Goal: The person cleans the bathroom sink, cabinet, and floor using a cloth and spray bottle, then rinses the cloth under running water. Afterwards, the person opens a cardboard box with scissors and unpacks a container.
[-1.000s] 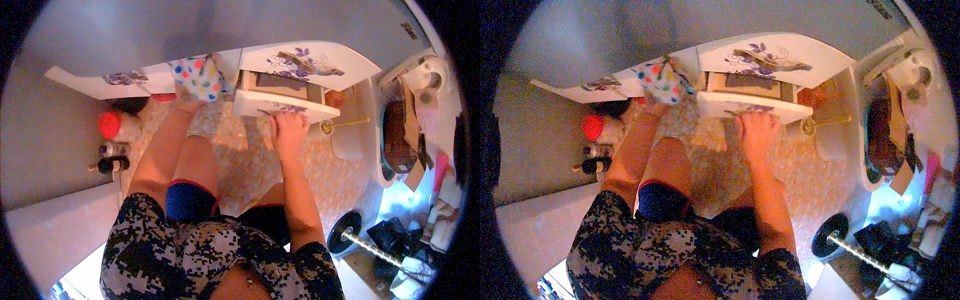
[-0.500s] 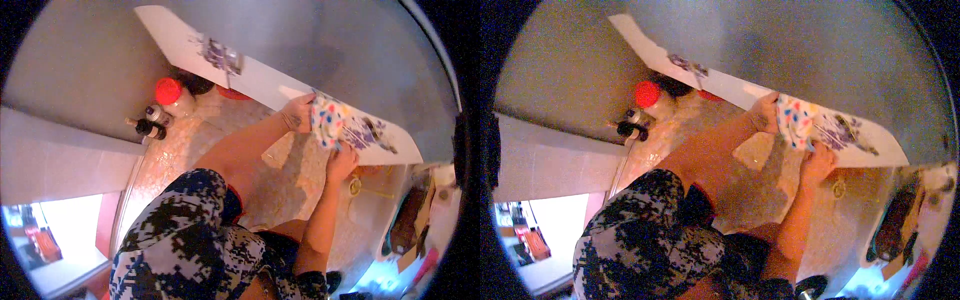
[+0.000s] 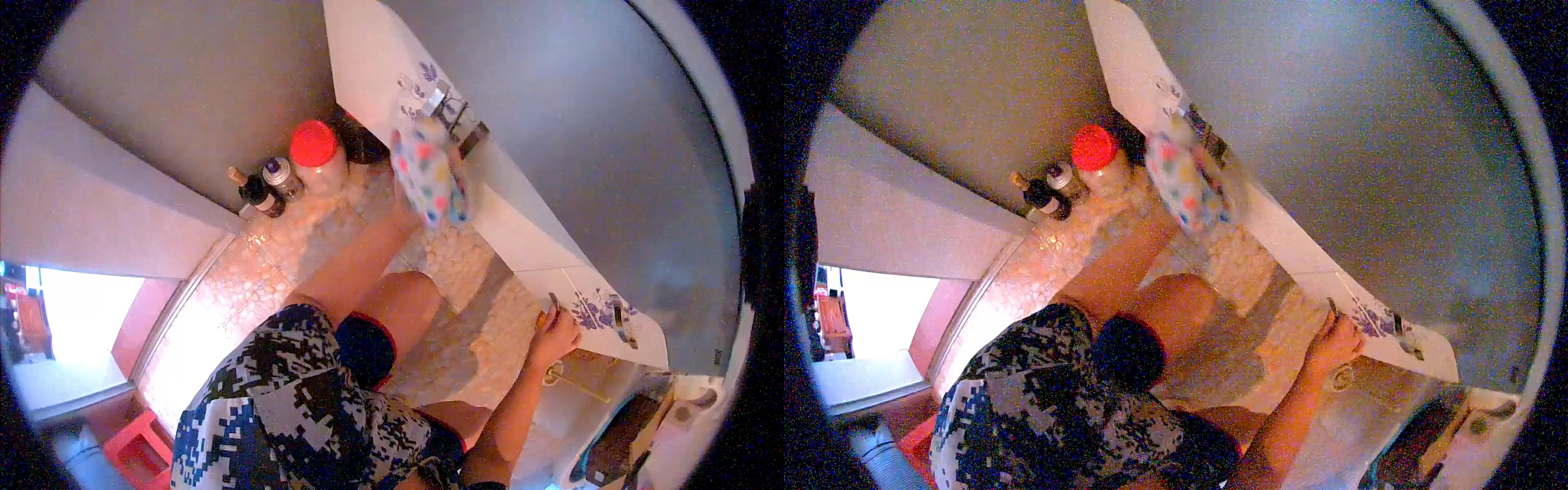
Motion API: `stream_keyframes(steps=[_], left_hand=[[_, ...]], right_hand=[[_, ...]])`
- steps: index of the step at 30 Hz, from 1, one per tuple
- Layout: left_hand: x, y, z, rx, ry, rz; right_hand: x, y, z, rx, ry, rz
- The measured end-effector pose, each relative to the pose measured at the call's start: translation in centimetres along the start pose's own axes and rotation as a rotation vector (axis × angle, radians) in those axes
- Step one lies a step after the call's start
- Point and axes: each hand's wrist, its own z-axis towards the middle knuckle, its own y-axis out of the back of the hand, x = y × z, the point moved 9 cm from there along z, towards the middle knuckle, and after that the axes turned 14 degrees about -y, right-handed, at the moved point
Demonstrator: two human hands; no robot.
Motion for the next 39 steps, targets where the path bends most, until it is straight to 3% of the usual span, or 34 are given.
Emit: stream_keyframes(steps=[5, 10, 14, 16, 18, 20, 22, 25, 27, 28, 30, 31, 33, 34, 36, 39], left_hand=[[-2.6, 4.4, 8.0, -0.347, -0.269, 0.330], [-1.0, 4.7, 4.7, -0.153, -0.119, 0.244], [-0.9, 5.5, 5.0, -0.051, -0.152, 0.116], [1.7, 4.3, 2.8, 0.117, 0.067, -0.068], [2.0, 3.9, 3.1, 0.142, 0.025, -0.119], [-0.8, 5.7, 6.0, 0.031, -0.244, -0.023], [-1.7, 5.0, 10.4, 0.033, -0.226, 0.064], [0.6, 4.6, 11.4, -0.063, -0.145, 0.131], [5.0, 4.8, 10.6, -0.015, 0.199, -0.023], [8.5, 5.2, 8.9, 0.076, 0.513, -0.185], [11.8, 5.0, 8.6, -0.042, 0.677, -0.377], [13.0, 4.6, 8.8, -0.242, 0.529, -0.395], [9.5, 5.6, 11.6, -0.333, 0.198, -0.181], [5.5, 6.1, 14.1, -0.229, 0.027, 0.041], [5.8, 6.8, 15.9, -0.295, 0.016, -0.013], [15.7, 5.5, 16.3, -0.444, 0.200, -0.180]], right_hand=[[1.1, 0.9, -0.3, 0.002, -0.019, -0.040], [0.5, 0.1, -0.4, -0.018, -0.031, -0.064], [0.8, 0.4, -0.2, -0.035, 0.012, -0.020], [0.8, 0.6, -0.3, -0.008, -0.013, -0.047], [0.9, 0.7, 0.0, 0.028, -0.033, -0.037], [1.0, 0.6, 0.0, 0.093, -0.030, -0.006], [1.6, 1.1, -0.1, 0.032, 0.016, 0.002], [1.7, 0.8, -0.4, 0.012, 0.014, -0.067], [0.9, 0.3, -0.8, 0.038, -0.010, -0.116], [0.5, -0.2, -0.8, 0.058, -0.010, -0.125], [0.3, -0.5, -0.2, 0.068, -0.006, -0.138], [0.2, -0.5, -0.2, 0.072, -0.005, -0.142], [0.7, -0.4, -0.5, 0.036, 0.022, -0.124], [0.9, -0.2, -0.5, -0.007, 0.052, -0.109], [0.7, 0.2, -0.7, -0.023, 0.067, -0.100], [1.6, 0.7, -0.5, -0.018, 0.044, -0.110]])
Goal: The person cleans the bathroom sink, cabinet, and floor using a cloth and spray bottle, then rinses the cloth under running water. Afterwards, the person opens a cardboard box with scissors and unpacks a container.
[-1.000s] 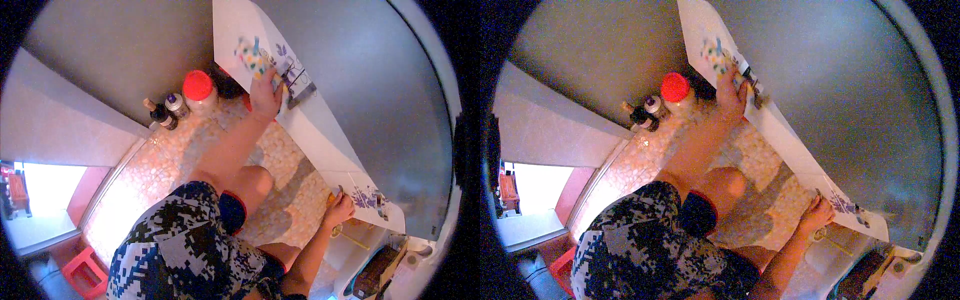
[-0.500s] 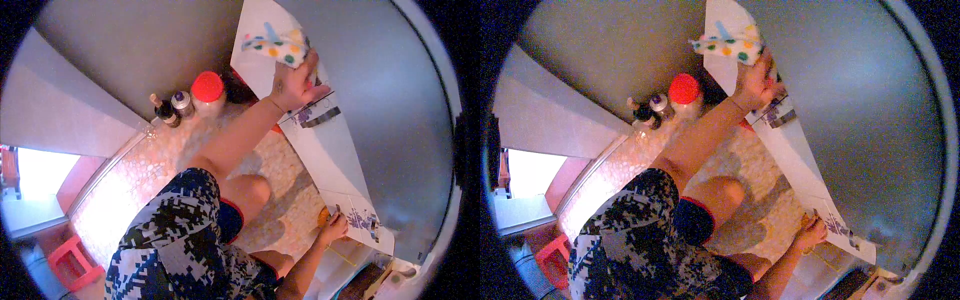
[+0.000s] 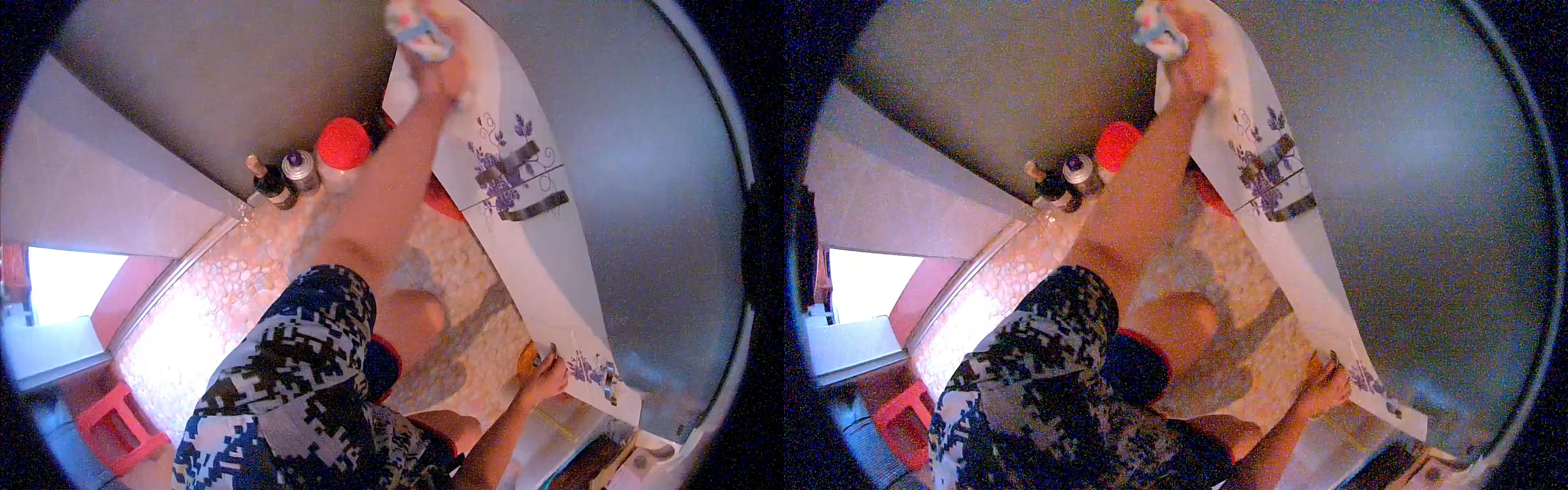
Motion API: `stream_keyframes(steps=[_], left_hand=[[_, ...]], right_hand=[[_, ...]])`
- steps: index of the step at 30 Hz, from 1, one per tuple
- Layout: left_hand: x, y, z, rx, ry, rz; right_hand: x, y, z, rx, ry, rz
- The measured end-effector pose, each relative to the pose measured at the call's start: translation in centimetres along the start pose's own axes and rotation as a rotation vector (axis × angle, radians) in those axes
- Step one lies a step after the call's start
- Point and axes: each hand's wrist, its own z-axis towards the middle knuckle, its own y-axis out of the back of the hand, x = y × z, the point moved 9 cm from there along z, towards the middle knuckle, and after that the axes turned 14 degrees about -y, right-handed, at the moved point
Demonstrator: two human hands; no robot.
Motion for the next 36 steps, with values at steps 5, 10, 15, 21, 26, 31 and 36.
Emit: stream_keyframes(steps=[5, 10, 15, 21, 26, 31, 36], left_hand=[[4.2, 6.0, -5.6, -0.057, 0.393, 0.146], [-2.1, 2.7, -16.1, 0.047, 0.398, -0.093], [-12.9, 1.9, -14.4, 0.303, 0.031, 0.030], [-12.2, 11.2, -11.8, 0.345, 0.571, -0.220], [-10.7, 13.5, -10.9, 0.252, 0.731, -0.223], [-10.6, 9.4, -13.1, 0.232, 0.714, -0.122], [-11.9, 1.3, -13.2, 0.222, 0.146, 0.015]], right_hand=[[0.0, -0.7, 0.1, 0.001, -0.068, -0.028], [0.5, 0.1, 0.7, 0.108, 0.000, 0.149], [-0.4, -0.4, 0.1, 0.044, -0.038, -0.026], [-0.9, -0.8, 0.2, -0.009, -0.057, 0.019], [0.1, 0.3, 0.5, 0.079, -0.039, 0.089], [0.0, -0.1, 0.1, 0.005, -0.009, 0.049], [0.2, 0.0, 0.3, 0.009, 0.013, 0.038]])
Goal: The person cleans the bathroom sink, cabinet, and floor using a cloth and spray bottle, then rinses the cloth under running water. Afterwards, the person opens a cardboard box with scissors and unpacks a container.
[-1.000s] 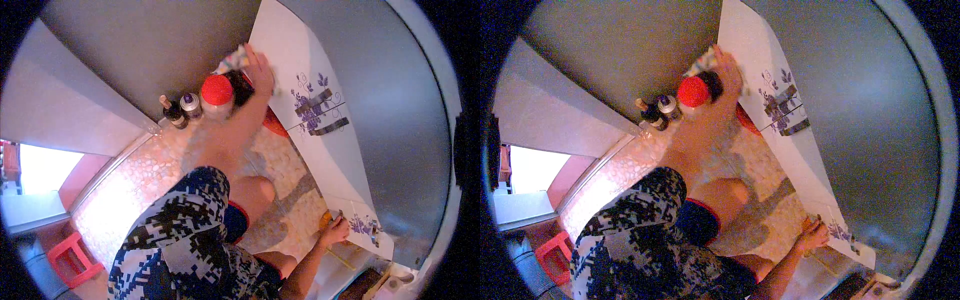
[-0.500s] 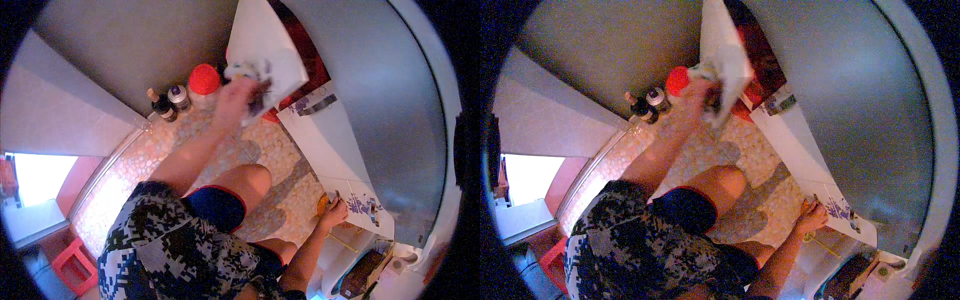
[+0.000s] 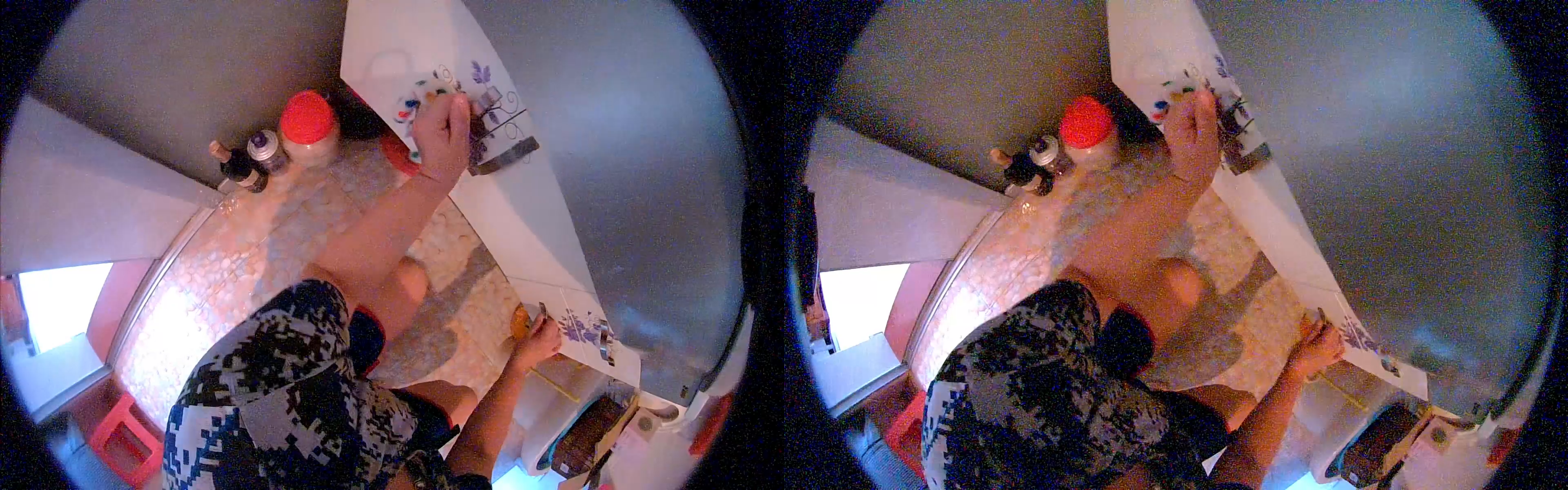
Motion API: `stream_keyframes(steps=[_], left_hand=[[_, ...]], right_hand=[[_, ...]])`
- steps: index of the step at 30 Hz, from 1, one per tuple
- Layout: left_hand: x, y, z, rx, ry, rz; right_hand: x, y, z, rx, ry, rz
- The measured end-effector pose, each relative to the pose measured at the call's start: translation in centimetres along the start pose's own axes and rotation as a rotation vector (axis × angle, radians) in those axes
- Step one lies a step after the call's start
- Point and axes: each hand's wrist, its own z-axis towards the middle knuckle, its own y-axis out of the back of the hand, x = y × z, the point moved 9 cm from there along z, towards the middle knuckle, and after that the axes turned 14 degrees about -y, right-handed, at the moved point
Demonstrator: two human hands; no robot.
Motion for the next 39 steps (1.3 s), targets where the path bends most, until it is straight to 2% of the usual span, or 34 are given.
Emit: stream_keyframes(steps=[3, 6, 7, 9, 11, 14, 16, 18, 21, 24, 26, 27, 30, 33, 36, 39], left_hand=[[-0.5, 0.7, -1.9, -0.174, -0.410, 0.328], [11.3, 0.7, -7.1, -0.066, -0.154, 0.840], [16.5, 0.9, -10.7, -0.046, 0.111, 0.388], [15.6, -0.1, -14.8, 0.036, 0.239, -0.030], [5.0, 0.0, -13.0, 0.141, 0.012, 0.060], [-3.1, -1.7, -6.8, 0.334, -0.092, -0.052], [-7.8, -3.4, -4.7, 0.329, -0.645, 0.090], [-8.3, -4.0, -4.4, 0.367, -0.742, -0.234], [-3.8, -4.9, -5.4, 0.435, -0.067, -1.366], [-0.9, -6.8, -9.2, 0.377, 0.815, -2.371], [6.7, -9.2, -12.3, 0.300, 0.845, -2.058], [7.0, -9.3, -11.8, 0.382, 0.723, -1.831], [1.8, -7.8, -8.1, 0.556, 0.235, -1.285], [-0.2, -7.4, -6.5, 0.563, -0.018, -1.006], [1.1, -7.1, -7.6, 0.531, 0.013, -0.972], [3.5, -6.0, -9.6, 0.516, 0.193, -1.083]], right_hand=[[-1.3, -1.3, -0.3, -0.034, -0.031, -0.023], [-0.7, -0.9, -0.3, -0.043, -0.035, -0.040], [-0.3, -0.8, -0.1, -0.033, -0.038, -0.014], [-0.1, -0.4, 0.0, -0.009, -0.053, 0.022], [-0.3, -0.7, 0.0, -0.021, -0.038, -0.038], [-0.4, -0.6, -0.3, -0.052, -0.020, -0.025], [0.0, -0.5, -0.3, -0.068, -0.011, 0.016], [0.3, -0.2, -0.3, -0.061, 0.001, 0.043], [0.0, -0.2, -0.4, -0.070, -0.002, 0.038], [-0.5, -0.6, -0.3, -0.061, -0.018, 0.030], [-0.4, -0.4, -0.3, -0.092, -0.018, 0.039], [-0.3, -0.4, -0.2, -0.106, -0.016, 0.044], [-0.5, -0.8, -0.2, -0.040, -0.060, 0.014], [0.1, -0.7, -0.2, -0.063, -0.034, 0.015], [-0.9, -1.5, -0.1, 0.020, -0.069, 0.015], [-0.1, -0.6, -0.3, -0.073, -0.012, -0.009]])
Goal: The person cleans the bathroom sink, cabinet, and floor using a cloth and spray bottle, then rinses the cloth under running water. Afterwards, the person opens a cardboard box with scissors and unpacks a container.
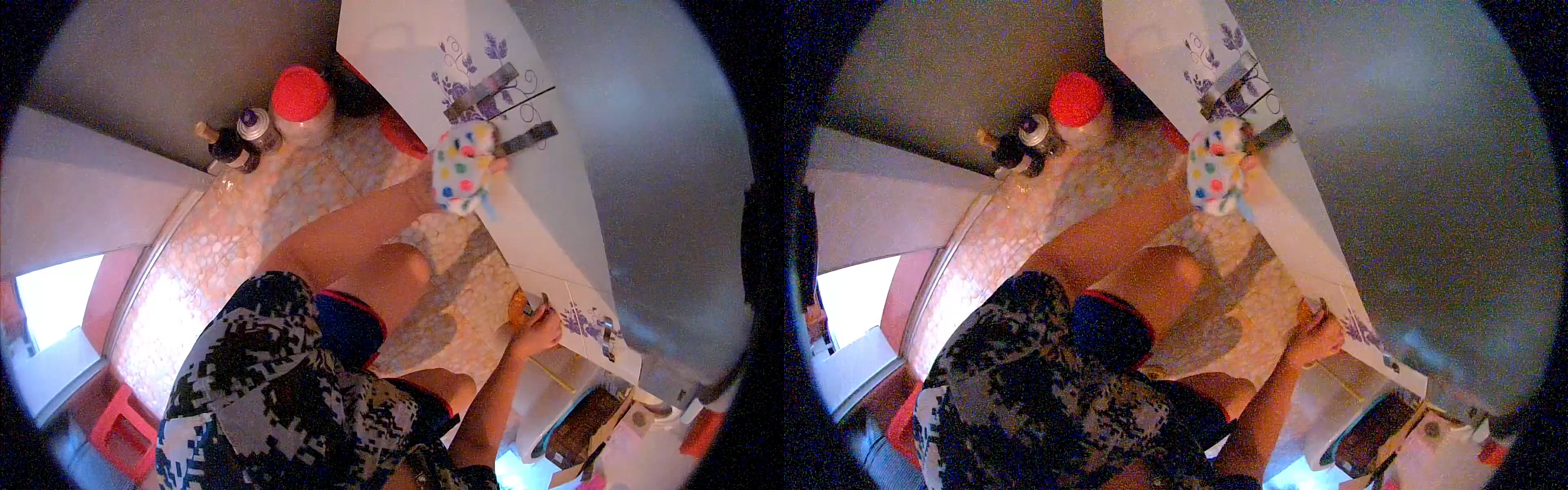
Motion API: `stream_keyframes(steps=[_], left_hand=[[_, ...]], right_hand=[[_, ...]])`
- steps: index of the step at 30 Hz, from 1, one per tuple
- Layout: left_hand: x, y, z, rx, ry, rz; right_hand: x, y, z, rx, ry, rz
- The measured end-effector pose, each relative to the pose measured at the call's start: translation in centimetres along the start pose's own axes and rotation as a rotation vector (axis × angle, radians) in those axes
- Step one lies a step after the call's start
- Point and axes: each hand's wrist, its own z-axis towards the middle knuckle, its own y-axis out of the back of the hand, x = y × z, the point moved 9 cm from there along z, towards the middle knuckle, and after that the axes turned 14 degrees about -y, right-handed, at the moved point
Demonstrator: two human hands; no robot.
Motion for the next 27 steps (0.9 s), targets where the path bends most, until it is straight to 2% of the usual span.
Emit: stream_keyframes(steps=[4, 7, 9, 11, 13, 14, 16, 18, 21, 23, 27], left_hand=[[0.6, 1.7, -4.4, -0.083, 0.213, -0.177], [-1.8, 0.5, -6.7, -0.087, 0.301, -0.154], [-4.3, -2.4, -5.2, -0.003, 0.176, 0.114], [-6.3, -5.9, -1.3, 0.090, -0.075, 0.586], [-5.1, -8.1, 2.2, 0.119, -0.301, 0.958], [-3.9, -8.2, 2.9, 0.097, -0.346, 1.051], [-0.8, -6.2, 2.0, 0.036, -0.302, 1.073], [3.5, -2.7, -2.1, 0.012, -0.096, 0.973], [5.7, -1.2, -6.4, -0.024, 0.120, 0.758], [4.9, -2.7, -5.8, -0.020, 0.084, 0.747], [-0.7, -7.8, -3.9, -0.001, -0.127, 0.932]], right_hand=[[0.2, 0.3, 0.4, 0.046, 0.006, 0.017], [0.1, 0.5, 0.3, 0.008, 0.009, 0.049], [0.8, 1.4, 0.1, -0.059, 0.027, 0.077], [0.7, 1.4, 0.1, -0.027, 0.021, 0.074], [0.9, 1.3, 0.1, -0.032, 0.013, 0.085], [0.8, 1.3, 0.1, -0.050, 0.000, 0.092], [0.6, 0.2, 0.6, -0.031, -0.030, 0.088], [-1.0, -1.2, 0.2, 0.069, -0.074, 0.054], [-0.8, -0.2, -0.1, -0.045, -0.012, 0.014], [-1.2, -0.3, -0.1, -0.029, -0.033, 0.012], [-1.2, -1.0, -0.1, 0.024, -0.069, 0.005]])
